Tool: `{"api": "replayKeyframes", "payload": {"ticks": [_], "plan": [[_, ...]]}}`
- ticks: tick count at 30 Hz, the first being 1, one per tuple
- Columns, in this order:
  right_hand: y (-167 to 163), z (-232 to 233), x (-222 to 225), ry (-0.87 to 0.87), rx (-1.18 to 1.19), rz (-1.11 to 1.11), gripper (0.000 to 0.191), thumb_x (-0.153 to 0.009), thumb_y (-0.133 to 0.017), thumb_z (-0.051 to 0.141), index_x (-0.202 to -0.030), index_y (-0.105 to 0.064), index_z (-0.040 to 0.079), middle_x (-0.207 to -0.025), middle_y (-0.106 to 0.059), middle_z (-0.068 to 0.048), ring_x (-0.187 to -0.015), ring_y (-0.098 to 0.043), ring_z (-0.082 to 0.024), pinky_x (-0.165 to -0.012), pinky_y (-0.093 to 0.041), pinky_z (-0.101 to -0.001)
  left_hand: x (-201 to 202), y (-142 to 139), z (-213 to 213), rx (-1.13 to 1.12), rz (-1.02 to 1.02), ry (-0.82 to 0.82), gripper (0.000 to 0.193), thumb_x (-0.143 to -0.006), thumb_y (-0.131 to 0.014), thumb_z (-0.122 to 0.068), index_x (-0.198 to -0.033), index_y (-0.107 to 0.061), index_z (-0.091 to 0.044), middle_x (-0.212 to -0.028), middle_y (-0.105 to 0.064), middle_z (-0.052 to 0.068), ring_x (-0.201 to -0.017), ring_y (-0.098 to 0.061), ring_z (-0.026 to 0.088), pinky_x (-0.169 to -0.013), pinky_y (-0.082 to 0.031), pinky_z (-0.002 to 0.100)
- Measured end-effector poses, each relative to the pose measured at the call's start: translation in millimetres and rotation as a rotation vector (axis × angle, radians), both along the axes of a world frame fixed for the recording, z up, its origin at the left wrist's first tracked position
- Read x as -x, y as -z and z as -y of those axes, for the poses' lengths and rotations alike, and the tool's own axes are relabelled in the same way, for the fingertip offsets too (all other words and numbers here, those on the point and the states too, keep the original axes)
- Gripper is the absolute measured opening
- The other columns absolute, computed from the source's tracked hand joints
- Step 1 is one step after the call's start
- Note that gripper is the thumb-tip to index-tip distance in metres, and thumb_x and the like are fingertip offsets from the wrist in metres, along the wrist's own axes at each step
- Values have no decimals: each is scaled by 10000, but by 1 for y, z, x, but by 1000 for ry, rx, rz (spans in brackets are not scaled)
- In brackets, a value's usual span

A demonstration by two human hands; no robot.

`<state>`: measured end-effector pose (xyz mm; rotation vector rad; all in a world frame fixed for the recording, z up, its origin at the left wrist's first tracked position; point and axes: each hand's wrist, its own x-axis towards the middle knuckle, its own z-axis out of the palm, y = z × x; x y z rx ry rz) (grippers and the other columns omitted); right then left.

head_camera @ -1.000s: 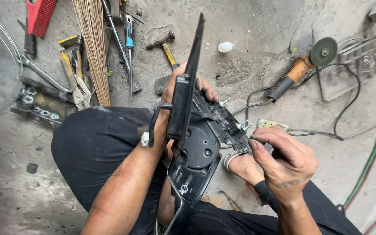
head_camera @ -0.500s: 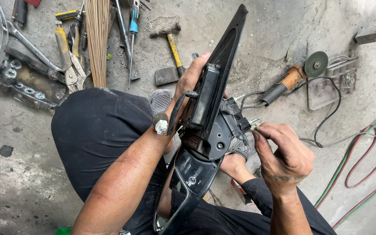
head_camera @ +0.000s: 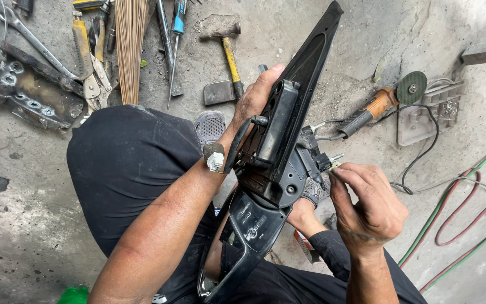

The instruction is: The person applies lubricant from a small bottle into several pivot points on a black plastic mechanism. They rotate the mechanism to access different areas and continue applying lubricant to multiple joints.

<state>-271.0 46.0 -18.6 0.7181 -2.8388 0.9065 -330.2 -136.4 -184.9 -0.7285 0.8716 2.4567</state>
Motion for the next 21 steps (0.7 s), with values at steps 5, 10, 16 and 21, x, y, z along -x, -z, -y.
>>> {"api": "replayKeyframes", "payload": {"ticks": [5,10,16,21], "plan": [[-3,2,2,-35,-20,-1,198,-865,-793,-106,-1020,-682,-53,-956,-714,-165,-888,-720,-277,-721,-551,-298,0,-4,1,-11,-57,-34,541,-977,-514,-558,-996,-734,-64,-782,-691,33,-645,-650,100,-559,-540,265],[-6,0,3,-62,-36,4,201,-846,-794,-102,-1012,-693,-52,-958,-721,-164,-897,-729,-282,-729,-563,-302,0,-6,2,48,-38,1,574,-949,-515,-591,-942,-727,-57,-739,-686,43,-602,-661,110,-520,-553,273],[-3,-4,3,-51,-24,-23,201,-861,-798,-103,-1018,-686,-49,-958,-721,-165,-897,-728,-278,-736,-562,-311,0,-9,3,65,-1,13,559,-941,-509,-587,-941,-720,-70,-729,-682,37,-598,-664,113,-510,-553,274],[0,-6,2,-36,-20,-57,213,-893,-806,-114,-1048,-678,-46,-982,-725,-160,-874,-735,-263,-752,-567,-307,-1,-10,5,92,-55,4,565,-968,-500,-581,-970,-731,-66,-760,-690,33,-633,-660,101,-547,-543,259]]}}
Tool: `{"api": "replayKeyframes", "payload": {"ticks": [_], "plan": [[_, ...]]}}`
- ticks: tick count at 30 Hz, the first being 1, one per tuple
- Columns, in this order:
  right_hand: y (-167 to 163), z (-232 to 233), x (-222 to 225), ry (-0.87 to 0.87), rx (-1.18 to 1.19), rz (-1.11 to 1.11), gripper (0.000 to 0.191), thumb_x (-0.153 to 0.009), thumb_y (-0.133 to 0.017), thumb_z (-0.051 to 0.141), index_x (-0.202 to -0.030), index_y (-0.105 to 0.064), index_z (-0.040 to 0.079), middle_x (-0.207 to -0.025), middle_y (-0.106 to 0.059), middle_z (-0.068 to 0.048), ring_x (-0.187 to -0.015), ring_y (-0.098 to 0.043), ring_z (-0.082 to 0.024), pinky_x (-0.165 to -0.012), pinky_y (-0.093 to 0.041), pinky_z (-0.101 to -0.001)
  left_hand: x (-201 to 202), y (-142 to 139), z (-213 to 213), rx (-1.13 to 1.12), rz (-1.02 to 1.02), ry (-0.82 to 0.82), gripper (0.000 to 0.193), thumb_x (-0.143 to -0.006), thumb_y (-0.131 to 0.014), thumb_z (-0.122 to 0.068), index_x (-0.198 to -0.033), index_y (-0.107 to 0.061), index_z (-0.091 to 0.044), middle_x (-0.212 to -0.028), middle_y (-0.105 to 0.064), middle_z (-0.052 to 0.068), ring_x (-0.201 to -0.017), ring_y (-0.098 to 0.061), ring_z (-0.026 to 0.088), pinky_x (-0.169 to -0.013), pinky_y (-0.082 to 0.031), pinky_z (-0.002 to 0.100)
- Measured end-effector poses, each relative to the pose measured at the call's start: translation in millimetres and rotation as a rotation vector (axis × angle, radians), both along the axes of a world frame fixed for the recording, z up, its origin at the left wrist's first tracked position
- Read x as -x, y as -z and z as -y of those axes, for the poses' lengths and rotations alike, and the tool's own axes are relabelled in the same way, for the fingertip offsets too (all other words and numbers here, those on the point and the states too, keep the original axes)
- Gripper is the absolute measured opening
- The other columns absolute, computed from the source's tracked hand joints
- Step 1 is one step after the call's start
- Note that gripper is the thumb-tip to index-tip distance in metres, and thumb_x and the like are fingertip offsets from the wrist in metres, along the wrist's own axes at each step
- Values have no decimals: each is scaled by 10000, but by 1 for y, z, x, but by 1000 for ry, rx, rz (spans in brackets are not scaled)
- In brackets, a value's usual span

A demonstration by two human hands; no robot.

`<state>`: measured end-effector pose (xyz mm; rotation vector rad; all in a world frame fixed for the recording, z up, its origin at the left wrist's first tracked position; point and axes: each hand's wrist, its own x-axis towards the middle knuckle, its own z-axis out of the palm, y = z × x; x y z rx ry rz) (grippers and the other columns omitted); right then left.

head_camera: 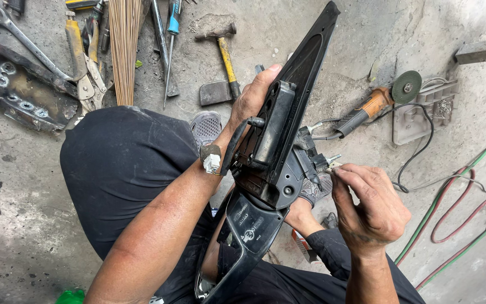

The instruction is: The person applies lubricant from a small bottle into several pivot points on a black plastic mechanism. They rotate the mechanism to access different areas and continue applying lubricant to multiple joints.

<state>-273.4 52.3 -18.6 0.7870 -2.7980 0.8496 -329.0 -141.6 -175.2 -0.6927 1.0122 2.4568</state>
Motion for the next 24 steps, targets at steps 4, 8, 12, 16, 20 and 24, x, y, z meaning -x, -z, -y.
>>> {"api": "replayKeyframes", "payload": {"ticks": [4,8,12,16,20,24], "plan": [[0,0,-2,21,-7,9,213,-893,-805,-114,-1049,-680,-43,-986,-726,-160,-873,-733,-261,-748,-561,-304,2,2,-2,-13,56,18,572,-954,-503,-585,-951,-733,-60,-746,-693,39,-625,-668,113,-546,-550,268],[0,0,-2,28,-17,3,216,-887,-805,-118,-1049,-684,-42,-984,-726,-162,-874,-734,-263,-745,-559,-302,1,7,-4,-41,42,6,567,-957,-503,-581,-961,-732,-62,-752,-692,40,-632,-663,118,-554,-552,276],[1,2,-3,31,-24,-17,215,-893,-808,-122,-1053,-688,-43,-992,-726,-160,-875,-732,-264,-752,-559,-304,1,13,-5,36,-164,-5,573,-980,-462,-591,-1032,-725,-84,-801,-698,32,-683,-672,103,-623,-570,260],[2,3,-4,41,-26,-24,213,-885,-814,-119,-1047,-696,-49,-981,-723,-159,-859,-725,-264,-736,-552,-306,3,13,-6,1,-9,27,582,-973,-476,-577,-990,-738,-57,-772,-698,43,-656,-670,113,-584,-556,274],[3,3,-5,48,-27,-30,210,-884,-818,-108,-1045,-701,-42,-977,-726,-157,-893,-727,-273,-734,-552,-304,3,8,-6,-4,15,20,568,-970,-487,-570,-999,-740,-62,-778,-699,42,-658,-666,109,-580,-552,274],[5,4,-6,51,-9,-40,201,-907,-817,-108,-1050,-694,-41,-982,-722,-153,-866,-722,-261,-741,-548,-302,2,5,-4,40,-34,27,581,-971,-473,-581,-1007,-750,-72,-787,-710,35,-668,-670,97,-587,-550,256]]}}
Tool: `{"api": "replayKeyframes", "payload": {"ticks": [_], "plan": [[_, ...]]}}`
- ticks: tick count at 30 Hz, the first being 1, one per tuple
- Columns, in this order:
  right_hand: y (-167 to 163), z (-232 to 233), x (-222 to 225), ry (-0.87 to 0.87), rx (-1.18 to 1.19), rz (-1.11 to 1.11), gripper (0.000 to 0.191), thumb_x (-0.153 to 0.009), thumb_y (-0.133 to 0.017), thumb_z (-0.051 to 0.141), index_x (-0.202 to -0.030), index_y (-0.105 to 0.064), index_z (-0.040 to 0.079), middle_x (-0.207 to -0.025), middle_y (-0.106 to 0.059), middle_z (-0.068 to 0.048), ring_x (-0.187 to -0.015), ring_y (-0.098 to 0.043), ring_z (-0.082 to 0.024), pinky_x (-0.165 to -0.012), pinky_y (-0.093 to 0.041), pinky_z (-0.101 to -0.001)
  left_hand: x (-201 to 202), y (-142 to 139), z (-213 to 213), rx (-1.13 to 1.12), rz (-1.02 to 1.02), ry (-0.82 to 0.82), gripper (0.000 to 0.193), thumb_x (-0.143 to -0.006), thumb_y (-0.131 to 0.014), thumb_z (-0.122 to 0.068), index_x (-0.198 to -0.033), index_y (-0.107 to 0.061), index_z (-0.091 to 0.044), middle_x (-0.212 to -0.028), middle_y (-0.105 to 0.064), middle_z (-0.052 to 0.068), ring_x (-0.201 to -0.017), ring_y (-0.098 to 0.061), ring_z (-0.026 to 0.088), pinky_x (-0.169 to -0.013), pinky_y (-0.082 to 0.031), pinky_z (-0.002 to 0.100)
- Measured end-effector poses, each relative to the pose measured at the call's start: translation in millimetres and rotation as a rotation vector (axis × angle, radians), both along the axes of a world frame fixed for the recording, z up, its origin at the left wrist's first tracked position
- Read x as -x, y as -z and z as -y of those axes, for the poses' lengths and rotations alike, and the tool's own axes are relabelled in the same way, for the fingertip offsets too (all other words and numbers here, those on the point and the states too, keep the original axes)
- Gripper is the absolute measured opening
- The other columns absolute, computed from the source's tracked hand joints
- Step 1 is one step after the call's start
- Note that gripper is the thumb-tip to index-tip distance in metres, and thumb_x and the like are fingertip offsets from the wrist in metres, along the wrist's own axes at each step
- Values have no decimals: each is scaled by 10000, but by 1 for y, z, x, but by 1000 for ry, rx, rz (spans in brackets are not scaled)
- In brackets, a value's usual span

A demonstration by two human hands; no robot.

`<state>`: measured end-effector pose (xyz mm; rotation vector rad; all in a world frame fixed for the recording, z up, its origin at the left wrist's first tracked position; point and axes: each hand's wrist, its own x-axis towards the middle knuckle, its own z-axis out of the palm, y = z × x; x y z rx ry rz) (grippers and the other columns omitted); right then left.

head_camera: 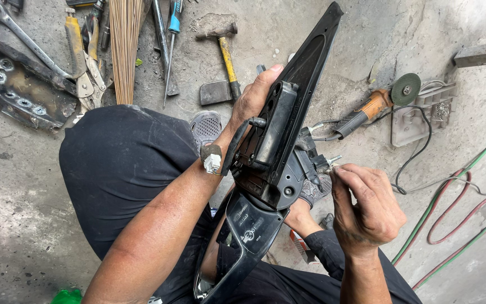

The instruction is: The person applies lubricant from a small bottle into several pivot points on a black plastic mechanism. They rotate the mechanism to access different areas and continue applying lubricant to multiple joints.

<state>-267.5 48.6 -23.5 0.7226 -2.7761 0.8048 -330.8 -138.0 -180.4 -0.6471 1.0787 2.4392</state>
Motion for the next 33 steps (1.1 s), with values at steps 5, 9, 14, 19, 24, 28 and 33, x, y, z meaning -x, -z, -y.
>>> {"api": "replayKeyframes", "payload": {"ticks": [5,9,14,19,24,28,33], "plan": [[-1,1,-1,-3,-3,2,207,-885,-815,-114,-1037,-691,-49,-969,-718,-158,-848,-713,-266,-724,-539,-306,1,0,0,-32,22,-1,576,-965,-478,-578,-984,-741,-66,-766,-697,38,-649,-667,100,-571,-552,261],[-3,3,-1,-17,0,-8,212,-880,-819,-115,-1036,-692,-49,-969,-715,-154,-855,-710,-268,-736,-543,-314,0,-1,0,-62,23,-8,584,-974,-490,-579,-952,-730,-47,-751,-685,44,-624,-655,109,-544,-543,273],[-6,5,-1,-22,-37,6,219,-849,-822,-104,-1018,-696,-46,-964,-711,-156,-876,-704,-285,-745,-546,-326,-1,0,-1,-78,80,-19,554,-961,-508,-565,-972,-730,-57,-755,-688,45,-624,-659,115,-542,-543,278],[-7,4,2,-33,-40,11,216,-859,-818,-102,-1030,-697,-47,-982,-716,-156,-932,-715,-299,-766,-563,-330,-4,-1,-1,-30,-80,-53,556,-986,-497,-577,-1030,-719,-70,-787,-683,26,-656,-648,94,-585,-543,253],[-7,3,1,-46,-24,29,216,-849,-809,-107,-1022,-696,-47,-977,-719,-160,-915,-716,-295,-750,-559,-328,-1,-4,-1,-84,113,-21,536,-953,-535,-563,-970,-717,-58,-737,-679,31,-599,-655,100,-508,-535,259],[-7,2,1,-29,-29,14,221,-845,-821,-99,-1017,-693,-43,-977,-720,-158,-911,-710,-295,-749,-553,-331,-1,-6,0,-96,103,-28,521,-953,-540,-560,-963,-715,-69,-738,-673,25,-595,-647,97,-502,-531,255],[-3,-1,1,-6,-39,-14,224,-870,-822,-114,-1036,-689,-43,-984,-722,-155,-867,-714,-280,-756,-556,-323,-1,-3,-1,-130,99,-60,505,-964,-546,-541,-999,-720,-68,-756,-675,24,-611,-646,97,-515,-530,256]]}}
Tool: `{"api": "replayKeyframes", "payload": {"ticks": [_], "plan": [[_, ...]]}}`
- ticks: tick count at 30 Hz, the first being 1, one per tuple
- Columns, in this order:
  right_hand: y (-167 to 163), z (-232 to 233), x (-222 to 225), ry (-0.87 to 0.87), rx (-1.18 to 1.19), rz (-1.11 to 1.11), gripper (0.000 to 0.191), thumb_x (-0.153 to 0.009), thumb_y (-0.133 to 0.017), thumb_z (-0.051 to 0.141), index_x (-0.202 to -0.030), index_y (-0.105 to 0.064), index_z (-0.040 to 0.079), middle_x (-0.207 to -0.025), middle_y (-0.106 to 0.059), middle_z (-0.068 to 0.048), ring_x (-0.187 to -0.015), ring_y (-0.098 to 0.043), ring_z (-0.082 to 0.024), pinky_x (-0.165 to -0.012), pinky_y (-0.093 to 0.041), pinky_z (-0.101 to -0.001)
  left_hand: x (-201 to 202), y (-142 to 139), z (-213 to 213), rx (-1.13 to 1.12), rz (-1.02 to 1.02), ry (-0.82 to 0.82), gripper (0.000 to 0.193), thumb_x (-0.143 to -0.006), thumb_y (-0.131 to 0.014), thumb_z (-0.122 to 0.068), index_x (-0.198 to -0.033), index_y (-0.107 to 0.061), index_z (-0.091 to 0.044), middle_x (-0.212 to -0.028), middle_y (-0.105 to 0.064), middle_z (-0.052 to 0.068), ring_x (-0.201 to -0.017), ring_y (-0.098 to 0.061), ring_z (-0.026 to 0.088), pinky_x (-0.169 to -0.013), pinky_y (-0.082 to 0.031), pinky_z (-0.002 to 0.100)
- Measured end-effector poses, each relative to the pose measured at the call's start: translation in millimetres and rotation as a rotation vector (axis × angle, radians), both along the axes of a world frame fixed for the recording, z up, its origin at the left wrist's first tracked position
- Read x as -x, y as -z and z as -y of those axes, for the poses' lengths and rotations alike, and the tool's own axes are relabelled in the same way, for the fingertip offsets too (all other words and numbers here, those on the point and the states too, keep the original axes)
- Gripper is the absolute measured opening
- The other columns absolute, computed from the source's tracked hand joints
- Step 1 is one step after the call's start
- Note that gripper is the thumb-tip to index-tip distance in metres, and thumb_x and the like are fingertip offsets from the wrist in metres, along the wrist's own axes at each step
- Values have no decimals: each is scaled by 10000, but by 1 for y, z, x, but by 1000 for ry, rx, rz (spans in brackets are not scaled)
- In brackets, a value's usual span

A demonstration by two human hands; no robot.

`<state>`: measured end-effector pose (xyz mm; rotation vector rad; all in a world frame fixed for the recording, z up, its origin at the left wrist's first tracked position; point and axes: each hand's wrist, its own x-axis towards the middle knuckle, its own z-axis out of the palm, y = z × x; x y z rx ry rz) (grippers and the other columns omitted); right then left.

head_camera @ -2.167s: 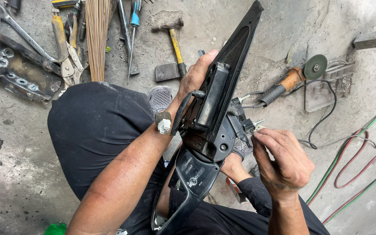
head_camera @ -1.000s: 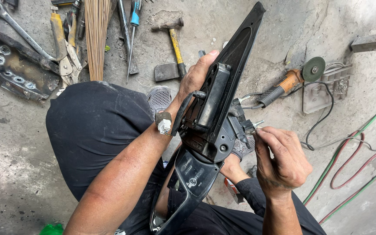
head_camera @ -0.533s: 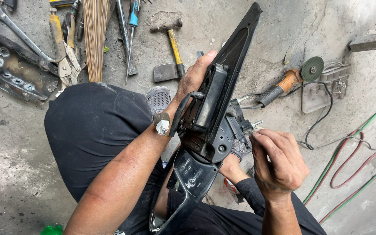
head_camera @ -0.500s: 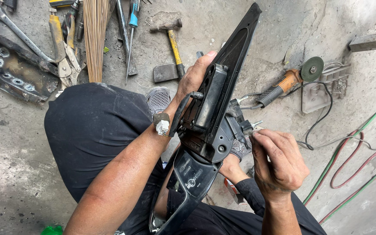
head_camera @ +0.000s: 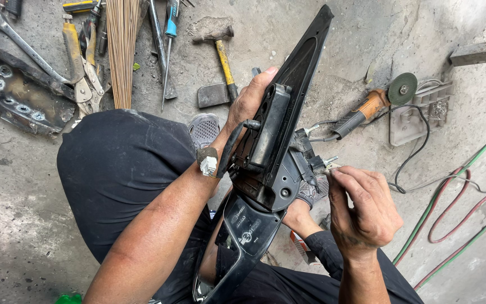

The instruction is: The person applies lubricant from a small bottle into several pivot points on a black plastic mechanism. They rotate the mechanism to access different areas and continue applying lubricant to multiple joints.

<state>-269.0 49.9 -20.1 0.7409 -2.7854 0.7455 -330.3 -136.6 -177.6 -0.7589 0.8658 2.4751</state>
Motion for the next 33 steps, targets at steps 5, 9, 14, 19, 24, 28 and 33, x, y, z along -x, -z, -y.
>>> {"api": "replayKeyframes", "payload": {"ticks": [5,9,14,19,24,28,33], "plan": [[2,-1,-1,5,5,-4,223,-870,-816,-123,-1037,-690,-44,-985,-722,-160,-866,-719,-282,-759,-564,-314,0,3,0,43,-27,18,521,-972,-522,-544,-996,-722,-63,-752,-680,22,-607,-646,92,-511,-530,249],[0,3,1,4,3,-4,223,-855,-815,-119,-1024,-690,-45,-981,-720,-160,-903,-714,-294,-767,-564,-331,0,-2,1,60,-33,12,518,-969,-520,-548,-973,-716,-68,-737,-667,18,-598,-638,91,-500,-521,248],[-6,4,5,-11,28,39,230,-829,-807,-116,-1015,-691,-46,-969,-716,-168,-907,-712,-303,-753,-558,-333,-1,-11,4,-57,-65,20,531,-990,-460,-539,-968,-687,-59,-730,-662,63,-614,-676,173,-522,-546,313],[-5,2,7,-22,88,48,215,-840,-792,-120,-1009,-677,-52,-953,-709,-161,-911,-719,-302,-764,-558,-336,-2,-7,2,-132,-265,-4,570,-1044,-411,-531,-1034,-666,-20,-768,-670,160,-768,-707,285,-813,-617,454],[-5,-1,7,14,133,76,214,-832,-799,-104,-1002,-680,-49,-939,-703,-156,-872,-709,-291,-754,-555,-350,-3,6,2,-158,-209,39,587,-1054,-391,-542,-1005,-624,-6,-797,-685,211,-844,-715,347,-893,-577,498],[-5,-2,9,-32,120,71,234,-797,-784,-85,-1007,-688,-47,-939,-693,-157,-854,-689,-305,-768,-554,-384,-4,14,1,-177,-277,68,682,-1056,-335,-584,-921,-629,17,-822,-679,219,-898,-711,375,-949,-557,506],[-8,-4,12,-39,137,93,264,-778,-805,-50,-1017,-692,-43,-939,-691,-154,-852,-692,-305,-749,-551,-373,-1,20,3,-238,-302,58,590,-1071,-347,-532,-884,-561,-15,-849,-666,248,-920,-693,418,-931,-554,534]]}}
